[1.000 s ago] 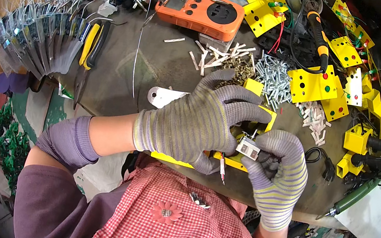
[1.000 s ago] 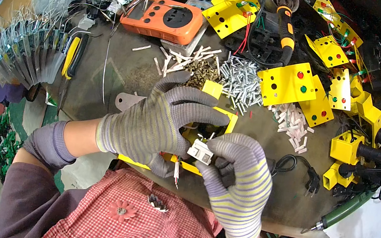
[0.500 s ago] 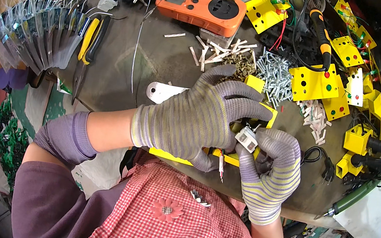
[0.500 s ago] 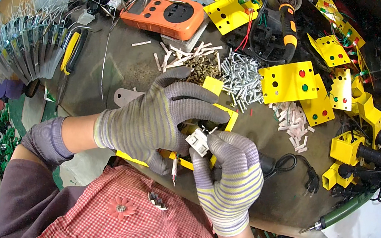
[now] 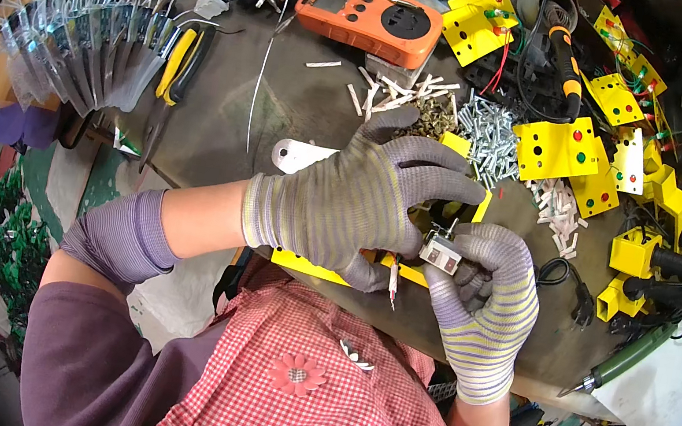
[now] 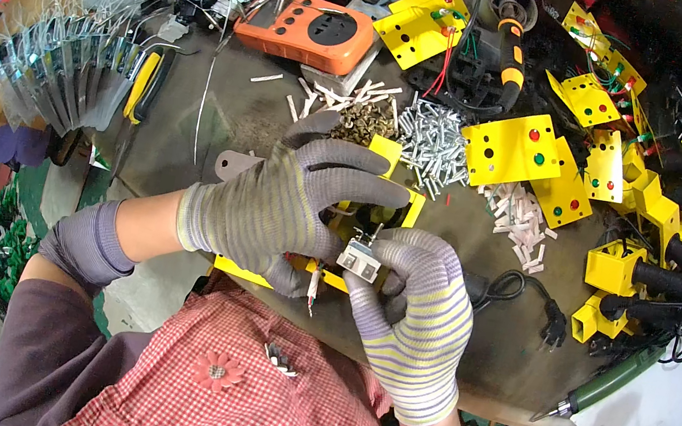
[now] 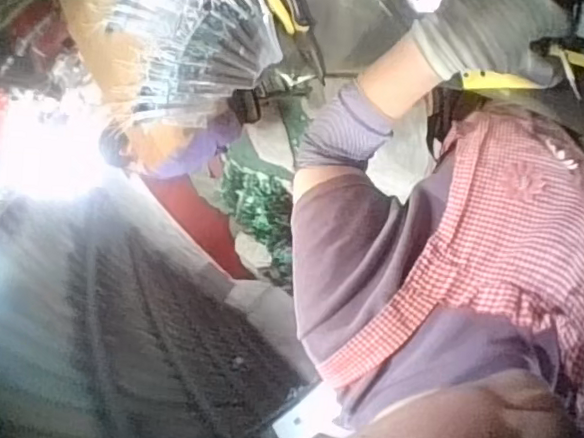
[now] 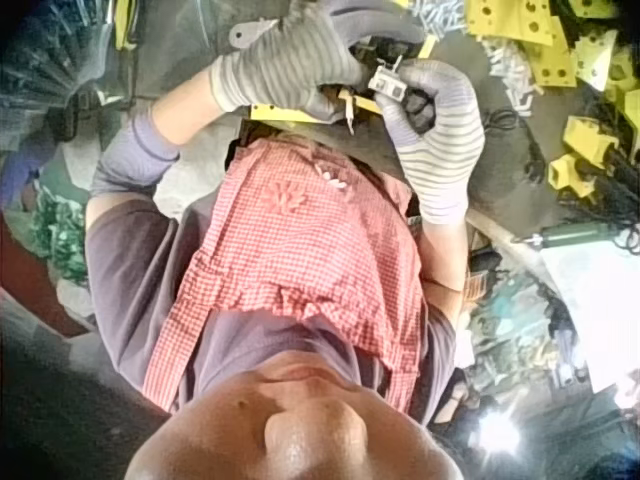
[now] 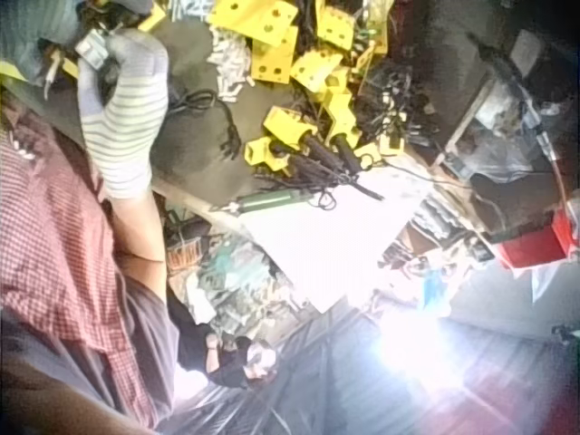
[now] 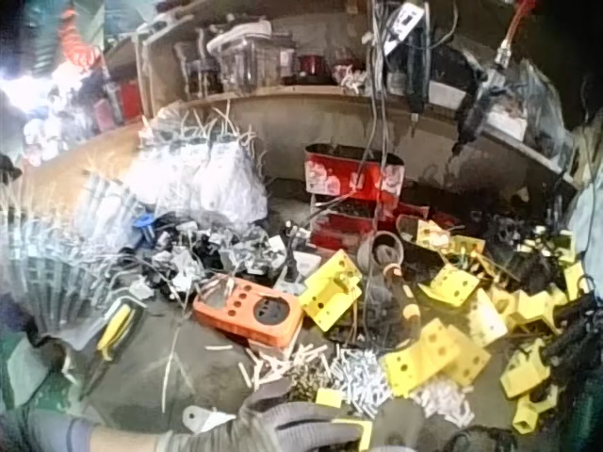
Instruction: Assemble and solder components into a yellow electronic housing.
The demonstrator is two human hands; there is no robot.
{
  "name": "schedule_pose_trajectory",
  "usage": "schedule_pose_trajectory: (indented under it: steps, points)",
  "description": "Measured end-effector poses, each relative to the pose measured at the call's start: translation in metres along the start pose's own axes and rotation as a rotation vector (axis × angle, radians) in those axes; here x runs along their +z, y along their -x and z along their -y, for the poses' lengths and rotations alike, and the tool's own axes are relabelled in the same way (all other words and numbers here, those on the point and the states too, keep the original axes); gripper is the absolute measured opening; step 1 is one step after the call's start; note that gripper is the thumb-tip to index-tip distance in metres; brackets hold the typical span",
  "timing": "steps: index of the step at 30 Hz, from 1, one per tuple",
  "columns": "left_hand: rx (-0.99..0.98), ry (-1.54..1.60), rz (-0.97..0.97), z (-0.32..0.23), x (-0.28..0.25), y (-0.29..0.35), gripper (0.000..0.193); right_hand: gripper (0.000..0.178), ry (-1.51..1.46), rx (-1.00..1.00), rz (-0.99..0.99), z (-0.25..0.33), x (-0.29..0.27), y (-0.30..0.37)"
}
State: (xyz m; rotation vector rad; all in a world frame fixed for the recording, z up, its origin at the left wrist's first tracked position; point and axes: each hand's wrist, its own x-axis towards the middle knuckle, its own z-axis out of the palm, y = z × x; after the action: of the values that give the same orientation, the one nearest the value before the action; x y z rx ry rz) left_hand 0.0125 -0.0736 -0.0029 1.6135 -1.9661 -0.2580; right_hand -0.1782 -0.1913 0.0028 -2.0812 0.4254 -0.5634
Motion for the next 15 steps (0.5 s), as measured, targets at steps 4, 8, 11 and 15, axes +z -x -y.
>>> schedule_pose_trajectory:
  steps: [4, 8, 11, 15]
  points:
    - [0.027, -0.141, -0.088, -0.005, 0.005, 0.009, 0.035, 0.036, 0.034, -0.024, -0.03, 0.002, -0.001, -0.001]
    - [-0.004, -0.196, -0.125, -0.012, 0.008, 0.018, 0.033, 0.037, 0.022, -0.062, -0.054, -0.002, 0.002, 0.002]
    - [0.015, -0.165, -0.195, -0.012, 0.013, 0.025, 0.034, 0.037, 0.013, -0.05, -0.037, 0.003, 0.002, 0.0]
    - [0.033, -0.075, -0.27, -0.004, 0.016, 0.034, 0.043, 0.038, 0.116, -0.122, -0.015, 0.0, 0.003, -0.002]
